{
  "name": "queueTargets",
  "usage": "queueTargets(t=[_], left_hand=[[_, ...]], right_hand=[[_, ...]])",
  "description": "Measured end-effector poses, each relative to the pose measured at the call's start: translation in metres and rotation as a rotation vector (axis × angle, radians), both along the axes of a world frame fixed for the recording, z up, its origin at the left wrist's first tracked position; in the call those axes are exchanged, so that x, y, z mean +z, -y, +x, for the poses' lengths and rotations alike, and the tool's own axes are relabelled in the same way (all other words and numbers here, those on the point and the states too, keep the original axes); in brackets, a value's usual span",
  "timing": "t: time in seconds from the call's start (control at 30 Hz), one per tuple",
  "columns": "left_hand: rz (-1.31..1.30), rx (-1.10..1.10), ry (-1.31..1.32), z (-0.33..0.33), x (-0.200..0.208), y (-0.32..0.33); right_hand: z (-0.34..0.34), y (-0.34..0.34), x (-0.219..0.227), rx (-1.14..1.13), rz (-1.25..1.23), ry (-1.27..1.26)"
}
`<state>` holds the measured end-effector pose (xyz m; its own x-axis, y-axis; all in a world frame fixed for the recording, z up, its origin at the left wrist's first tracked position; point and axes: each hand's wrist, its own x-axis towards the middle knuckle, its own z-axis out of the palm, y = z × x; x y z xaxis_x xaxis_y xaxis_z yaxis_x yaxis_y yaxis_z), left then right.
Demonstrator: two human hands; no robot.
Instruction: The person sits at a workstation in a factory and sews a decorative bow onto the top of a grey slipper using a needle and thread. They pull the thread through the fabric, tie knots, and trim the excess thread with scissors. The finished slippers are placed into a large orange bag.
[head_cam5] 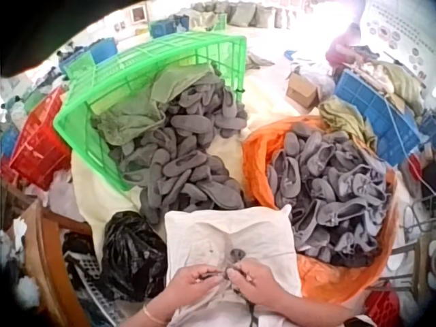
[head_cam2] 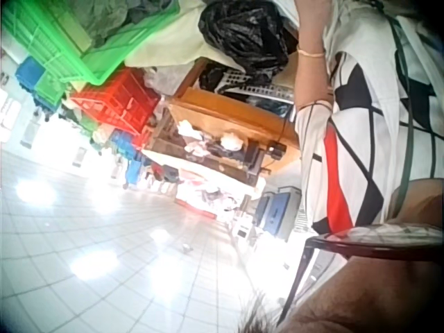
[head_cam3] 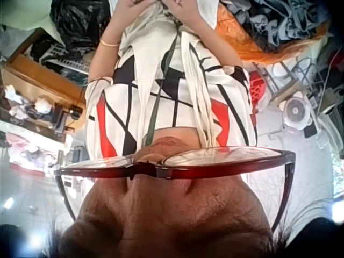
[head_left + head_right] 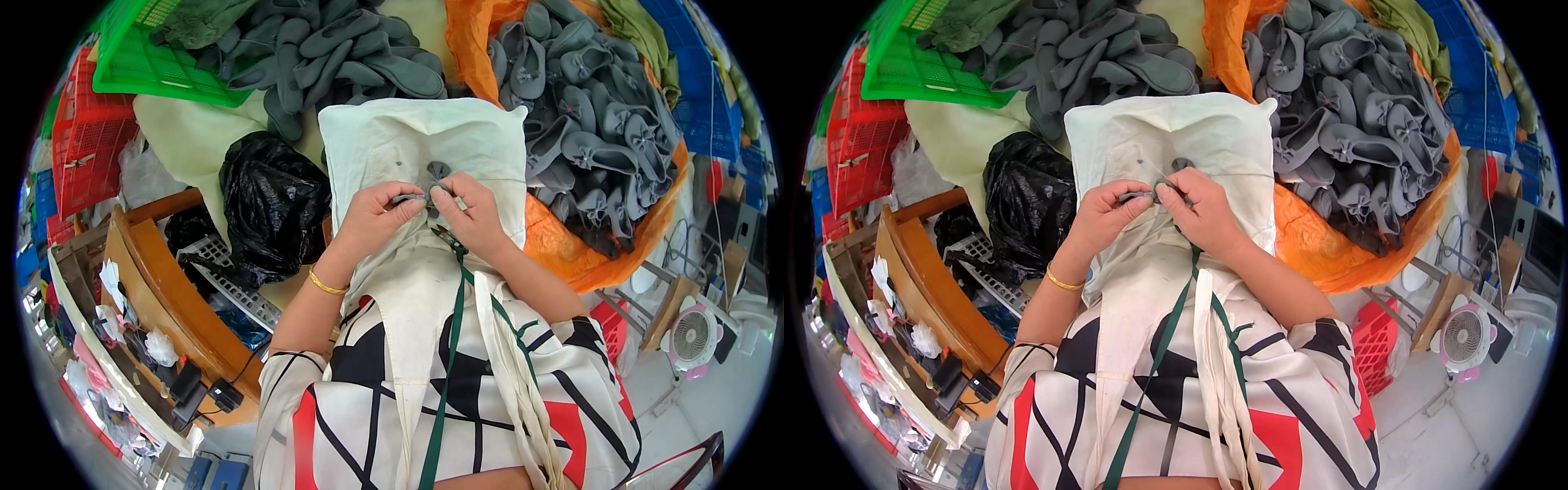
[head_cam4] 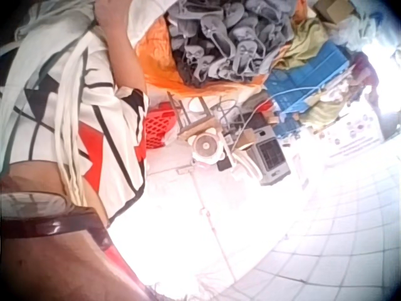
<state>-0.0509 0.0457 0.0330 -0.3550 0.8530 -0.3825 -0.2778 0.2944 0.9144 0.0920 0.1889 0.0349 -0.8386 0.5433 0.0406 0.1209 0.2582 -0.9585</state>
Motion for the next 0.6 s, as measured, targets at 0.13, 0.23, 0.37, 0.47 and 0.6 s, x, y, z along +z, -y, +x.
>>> queueTargets(t=[0.13, 0.23, 0.37, 0.47, 0.6], left_hand=[[0.089, -0.021, -0.262, 0.001, 0.002, 0.002], [0.120, -0.073, -0.477, -0.003, 0.009, 0.006], [0.241, -0.034, -0.737, -0.002, 0.013, 0.010], [0.358, -0.060, -0.905, -0.004, 0.016, 0.009], [0.374, -0.075, -0.987, -0.002, 0.020, 0.014]], right_hand=[[0.004, -0.004, 0.000, 0.070, 0.115, -0.020], [0.008, -0.012, 0.010, 0.071, 0.031, 0.018], [0.012, -0.021, 0.021, -0.001, -0.426, 0.095], [0.019, -0.028, 0.035, 0.217, -0.401, 0.222], [0.023, -0.024, 0.041, 0.396, -0.232, 0.291]])
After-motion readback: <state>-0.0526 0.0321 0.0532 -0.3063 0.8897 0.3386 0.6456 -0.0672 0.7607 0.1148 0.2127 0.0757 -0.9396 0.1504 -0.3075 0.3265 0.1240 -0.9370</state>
